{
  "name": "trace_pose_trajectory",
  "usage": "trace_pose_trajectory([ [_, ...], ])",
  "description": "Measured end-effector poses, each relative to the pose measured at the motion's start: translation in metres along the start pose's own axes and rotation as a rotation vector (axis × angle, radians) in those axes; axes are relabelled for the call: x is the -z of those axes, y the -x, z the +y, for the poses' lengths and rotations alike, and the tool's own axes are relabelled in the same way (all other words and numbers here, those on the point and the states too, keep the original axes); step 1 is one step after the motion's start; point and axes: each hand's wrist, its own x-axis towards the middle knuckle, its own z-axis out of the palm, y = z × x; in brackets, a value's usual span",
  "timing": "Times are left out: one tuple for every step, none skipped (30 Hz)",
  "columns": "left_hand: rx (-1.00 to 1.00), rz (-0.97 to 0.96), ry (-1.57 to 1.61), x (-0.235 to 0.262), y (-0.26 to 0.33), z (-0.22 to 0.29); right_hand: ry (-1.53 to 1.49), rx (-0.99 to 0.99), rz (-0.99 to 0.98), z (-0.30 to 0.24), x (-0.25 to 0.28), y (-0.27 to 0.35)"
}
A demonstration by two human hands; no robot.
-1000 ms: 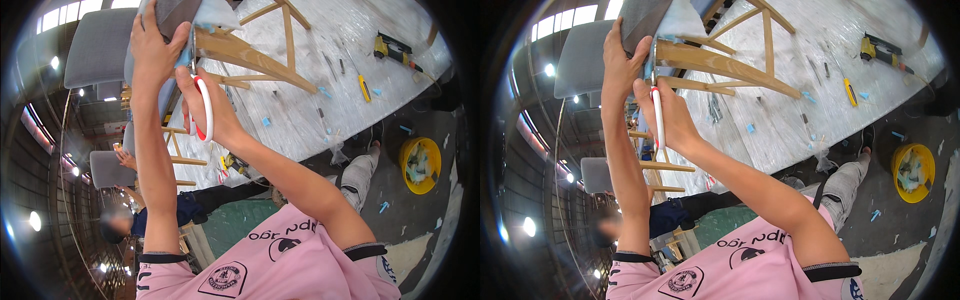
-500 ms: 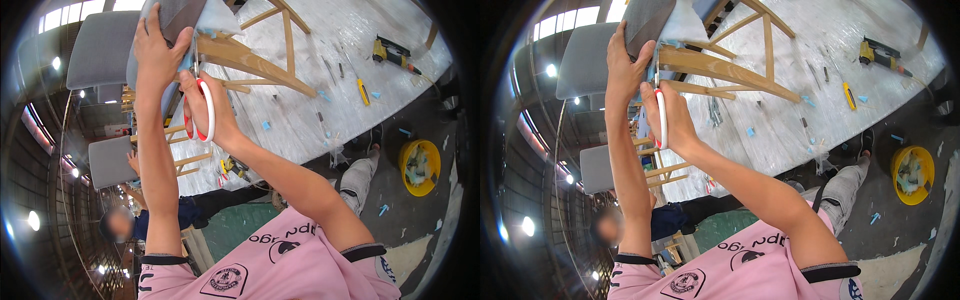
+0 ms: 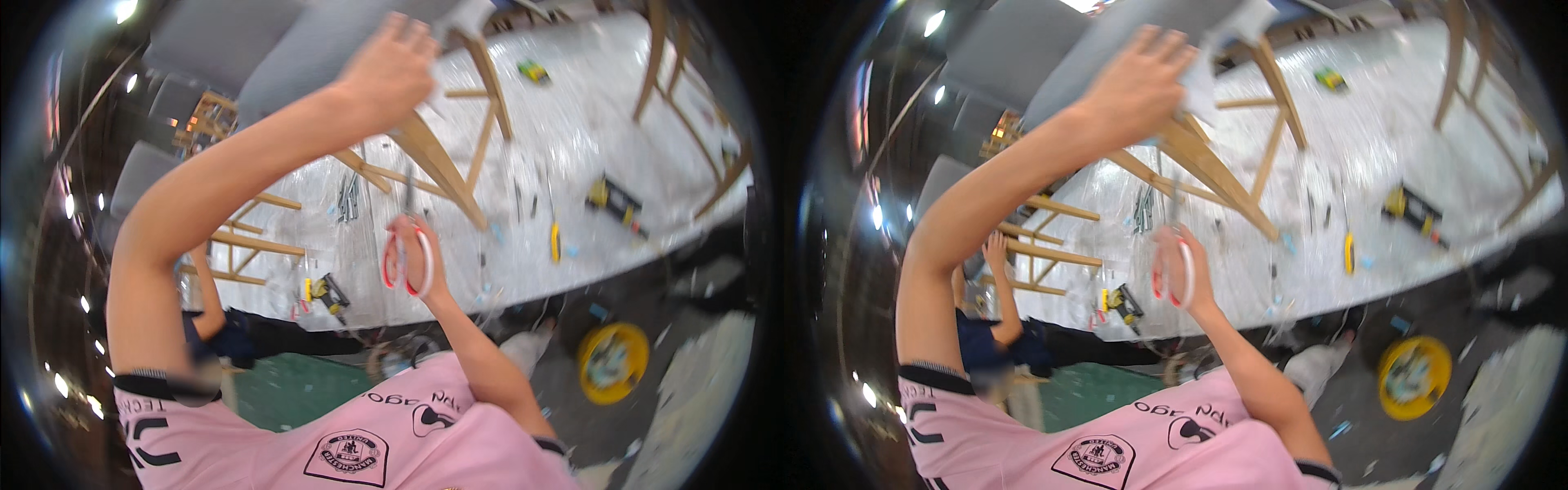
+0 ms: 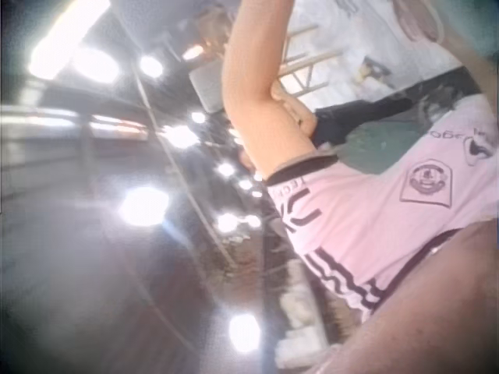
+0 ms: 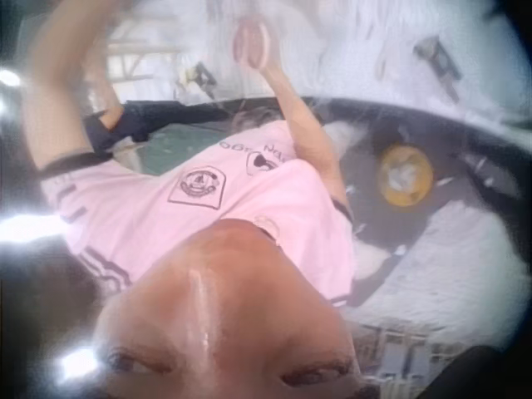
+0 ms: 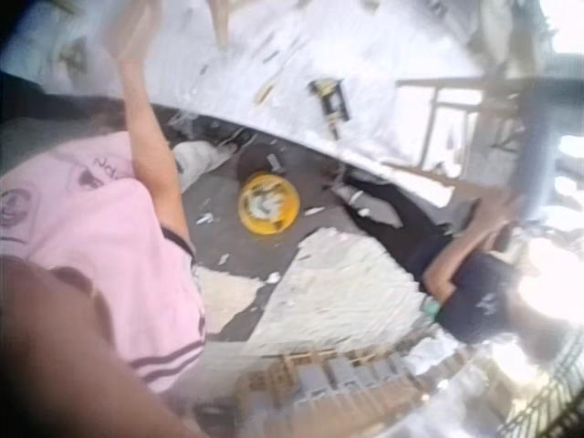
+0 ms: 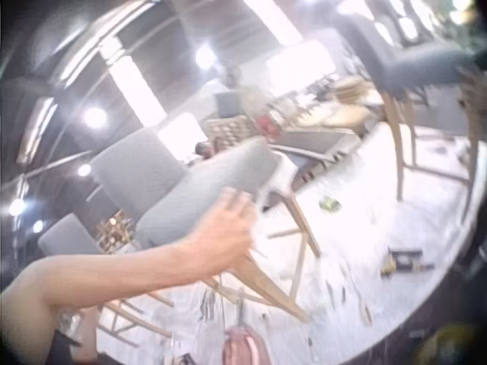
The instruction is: The person upholsters a wooden chair with gray fabric. They smooth and pull the fabric over the seat, staple it to the underside using a pneumatic staple gun, and trim excess fabric with scissors. The person repeats these steps on multiple chairs in a workshop setting.
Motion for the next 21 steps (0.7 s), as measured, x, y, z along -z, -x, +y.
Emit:
trace_pose_trajectory([
  [0.008,0.021,-0.014,0.0,-0.011,0.0,0.051,0.005,0.052,-0.004,0.011,-0.001],
  [-0.014,-0.018,-0.049,0.007,-0.016,0.002,0.099,0.006,0.102,-0.004,0.027,0.001],
  [-0.041,-0.074,-0.081,0.016,-0.019,0.005,0.171,0.026,0.117,-0.002,0.049,0.007],
  [-0.049,-0.044,-0.051,0.015,-0.016,0.006,0.244,0.043,0.13,0.005,0.072,0.011],
  [-0.013,0.073,-0.014,-0.001,-0.014,0.01,0.265,0.015,0.194,0.014,0.097,0.016],
  [0.018,0.162,0.066,-0.003,-0.011,0.01,0.288,-0.015,0.265,0.018,0.119,0.03],
  [0.053,0.269,0.099,-0.004,-0.002,0.011,0.241,-0.107,0.297,0.014,0.142,0.047],
  [0.071,0.297,0.36,-0.006,-0.003,0.019,0.201,-0.178,0.35,0.013,0.154,0.06],
  [0.193,0.568,0.379,-0.025,-0.006,0.046,0.226,-0.225,0.462,0.009,0.15,0.073],
  [0.276,0.716,0.608,-0.034,-0.01,0.075,0.314,-0.226,0.413,0.014,0.182,0.084],
  [0.373,0.855,0.678,-0.028,-0.002,0.105,0.314,-0.266,0.507,0.021,0.215,0.098],
  [0.393,0.742,0.837,-0.023,0.002,0.138,0.302,-0.309,0.6,0.027,0.246,0.113],
  [0.504,0.814,1.055,-0.03,0.011,0.186,0.466,-0.324,0.569,0.021,0.255,0.131],
  [0.537,0.82,1.429,-0.046,0.025,0.234,0.522,-0.333,0.493,0.02,0.277,0.15],
  [0.685,0.661,1.509,-0.077,0.042,0.313,0.632,-0.316,0.477,0.021,0.264,0.169],
  [0.807,0.509,1.586,-0.104,0.054,0.39,0.689,-0.371,0.531,0.026,0.306,0.184],
  [0.758,-0.022,1.795,-0.114,0.11,0.42,0.718,-0.36,0.596,0.034,0.334,0.191],
  [0.883,-0.66,2.002,-0.135,0.164,0.476,0.819,-0.477,0.568,0.028,0.328,0.193],
  [1.236,-0.806,2.025,-0.132,0.228,0.52,0.857,-0.511,0.605,0.028,0.331,0.2],
  [1.306,-1.08,1.966,-0.126,0.3,0.548,0.896,-0.558,0.626,0.03,0.333,0.198],
  [1.503,-1.324,1.896,-0.118,0.374,0.607,0.898,-0.579,0.567,0.029,0.328,0.19],
])
